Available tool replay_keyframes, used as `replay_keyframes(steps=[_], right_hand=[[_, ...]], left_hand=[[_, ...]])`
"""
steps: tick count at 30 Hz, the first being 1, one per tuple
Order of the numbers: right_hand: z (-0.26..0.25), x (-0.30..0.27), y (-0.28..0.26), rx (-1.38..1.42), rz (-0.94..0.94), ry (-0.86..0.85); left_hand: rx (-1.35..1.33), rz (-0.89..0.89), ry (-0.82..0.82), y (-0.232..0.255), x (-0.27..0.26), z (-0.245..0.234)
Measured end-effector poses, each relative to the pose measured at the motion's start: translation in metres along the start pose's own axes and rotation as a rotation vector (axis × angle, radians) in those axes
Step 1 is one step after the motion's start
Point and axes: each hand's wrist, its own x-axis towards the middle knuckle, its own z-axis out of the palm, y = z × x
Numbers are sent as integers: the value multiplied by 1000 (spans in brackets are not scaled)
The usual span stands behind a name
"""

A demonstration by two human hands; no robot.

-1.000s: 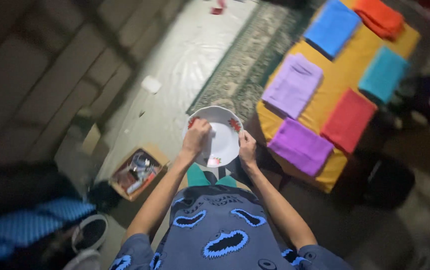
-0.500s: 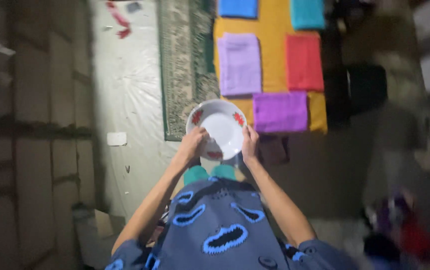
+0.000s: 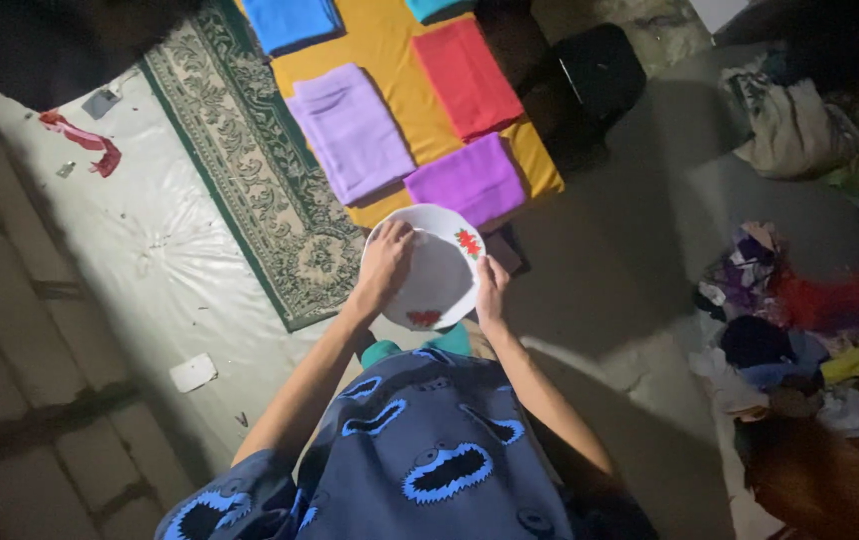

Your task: The recorder wipes a bowl with a cloth and places it on a table along with a fork and spoon.

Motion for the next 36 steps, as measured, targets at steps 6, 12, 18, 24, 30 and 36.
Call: replay_keyframes(steps=[6, 12, 18, 24, 30, 36], right_hand=[[-40, 57, -16, -7, 32, 40], [-86, 115, -18, 128, 22, -201], [-113, 149, 21, 24, -123, -362], [-107, 136, 5, 78, 45, -510], [-108, 109, -22, 51, 66, -577], [-153, 95, 10, 14, 114, -552]], left_hand=[[140, -63, -25, 30, 24, 26], [146, -175, 74, 40, 14, 108], [52, -417, -35, 125, 13, 108], [12, -528, 72, 136, -16, 139], [219, -512, 136, 122, -45, 144], [245, -624, 228, 163, -19, 119]])
